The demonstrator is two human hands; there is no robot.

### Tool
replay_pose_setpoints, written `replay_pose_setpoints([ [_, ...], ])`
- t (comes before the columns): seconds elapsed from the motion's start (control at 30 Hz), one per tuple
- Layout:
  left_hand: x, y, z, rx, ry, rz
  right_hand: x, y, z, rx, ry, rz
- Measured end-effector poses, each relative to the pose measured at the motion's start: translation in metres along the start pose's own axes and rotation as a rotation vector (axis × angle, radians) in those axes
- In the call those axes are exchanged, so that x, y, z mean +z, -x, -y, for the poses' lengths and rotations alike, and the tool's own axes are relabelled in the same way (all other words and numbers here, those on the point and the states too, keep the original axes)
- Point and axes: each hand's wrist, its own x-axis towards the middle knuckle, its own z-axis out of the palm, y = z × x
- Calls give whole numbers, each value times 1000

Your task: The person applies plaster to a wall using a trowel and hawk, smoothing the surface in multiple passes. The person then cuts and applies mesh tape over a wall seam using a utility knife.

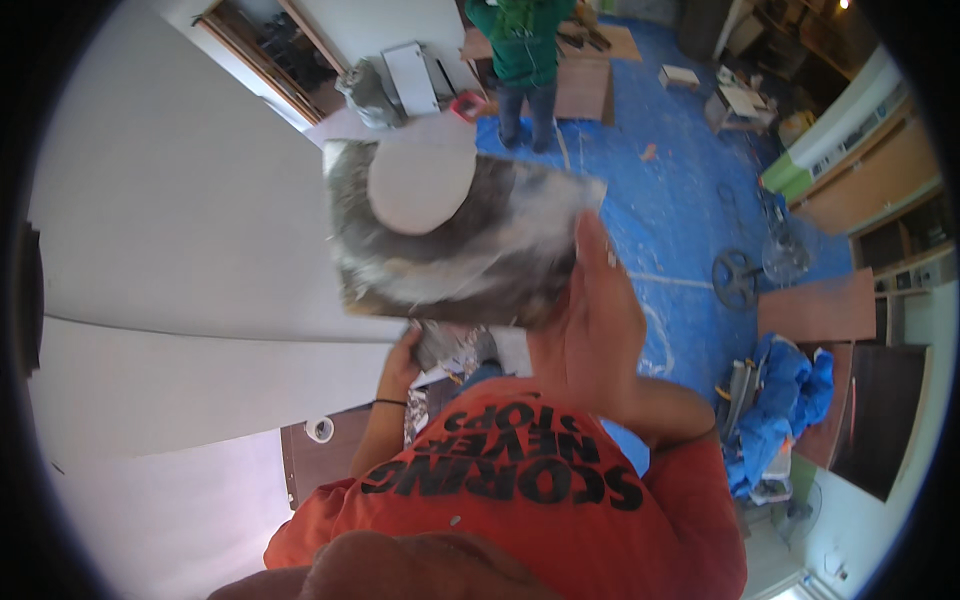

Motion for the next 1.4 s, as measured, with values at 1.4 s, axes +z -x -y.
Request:
replay_pose_setpoints([
  [1.4, 292, 218, -252, 1523, 433, 520, -146, -3, 1, -217, 1082, 46],
])
